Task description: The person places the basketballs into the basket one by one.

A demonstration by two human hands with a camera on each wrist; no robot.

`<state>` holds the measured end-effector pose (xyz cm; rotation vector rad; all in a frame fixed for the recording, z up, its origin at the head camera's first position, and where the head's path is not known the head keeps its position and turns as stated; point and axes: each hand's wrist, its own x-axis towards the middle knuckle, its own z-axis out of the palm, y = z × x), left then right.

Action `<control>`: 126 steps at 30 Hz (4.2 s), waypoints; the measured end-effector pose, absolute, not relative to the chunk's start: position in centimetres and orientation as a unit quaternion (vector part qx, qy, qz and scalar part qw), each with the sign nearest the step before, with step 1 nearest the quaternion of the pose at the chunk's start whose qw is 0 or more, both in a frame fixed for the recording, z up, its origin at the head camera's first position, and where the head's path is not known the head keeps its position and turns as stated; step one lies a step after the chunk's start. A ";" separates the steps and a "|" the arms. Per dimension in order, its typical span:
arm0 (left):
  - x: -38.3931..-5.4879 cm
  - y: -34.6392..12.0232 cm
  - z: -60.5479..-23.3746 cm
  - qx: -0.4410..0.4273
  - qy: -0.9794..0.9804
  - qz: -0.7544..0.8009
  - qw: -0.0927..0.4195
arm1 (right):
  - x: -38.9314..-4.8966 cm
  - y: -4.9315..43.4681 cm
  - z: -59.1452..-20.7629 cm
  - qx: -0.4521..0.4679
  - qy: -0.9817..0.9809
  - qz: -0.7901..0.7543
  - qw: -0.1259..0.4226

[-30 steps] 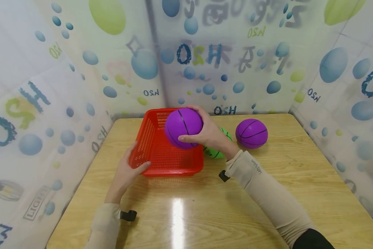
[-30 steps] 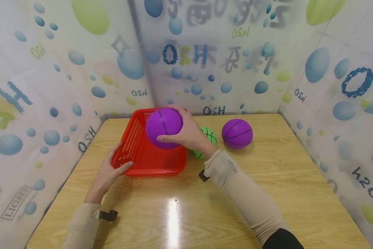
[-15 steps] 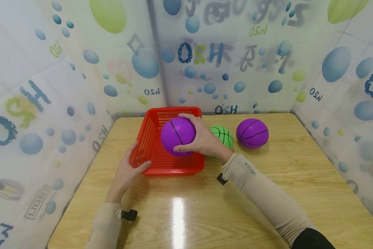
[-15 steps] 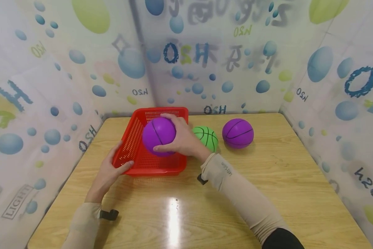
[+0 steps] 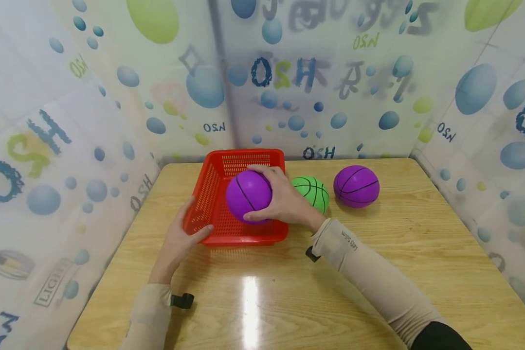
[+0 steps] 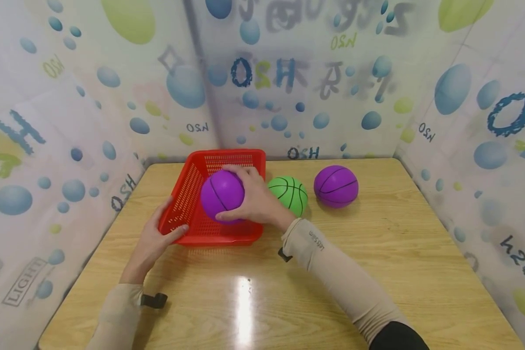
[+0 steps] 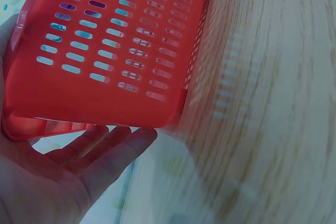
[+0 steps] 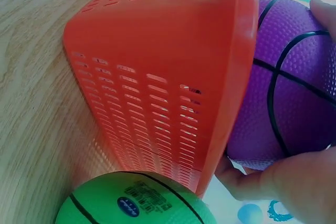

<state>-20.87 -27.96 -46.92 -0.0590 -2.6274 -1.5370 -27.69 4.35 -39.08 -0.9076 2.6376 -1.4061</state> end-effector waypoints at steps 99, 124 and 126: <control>-21.0 -27.6 -46.6 -0.005 -0.844 -0.535 0.032 | -31.6 24.3 -30.3 -0.064 0.814 -0.562 -0.134; -20.9 -27.6 -46.6 -0.003 -0.850 -0.526 0.034 | -33.7 27.1 -39.2 0.010 0.827 -0.561 -0.037; -21.0 -27.6 -46.6 -0.004 -0.851 -0.524 0.036 | -33.7 27.3 -39.6 0.010 0.826 -0.562 -0.032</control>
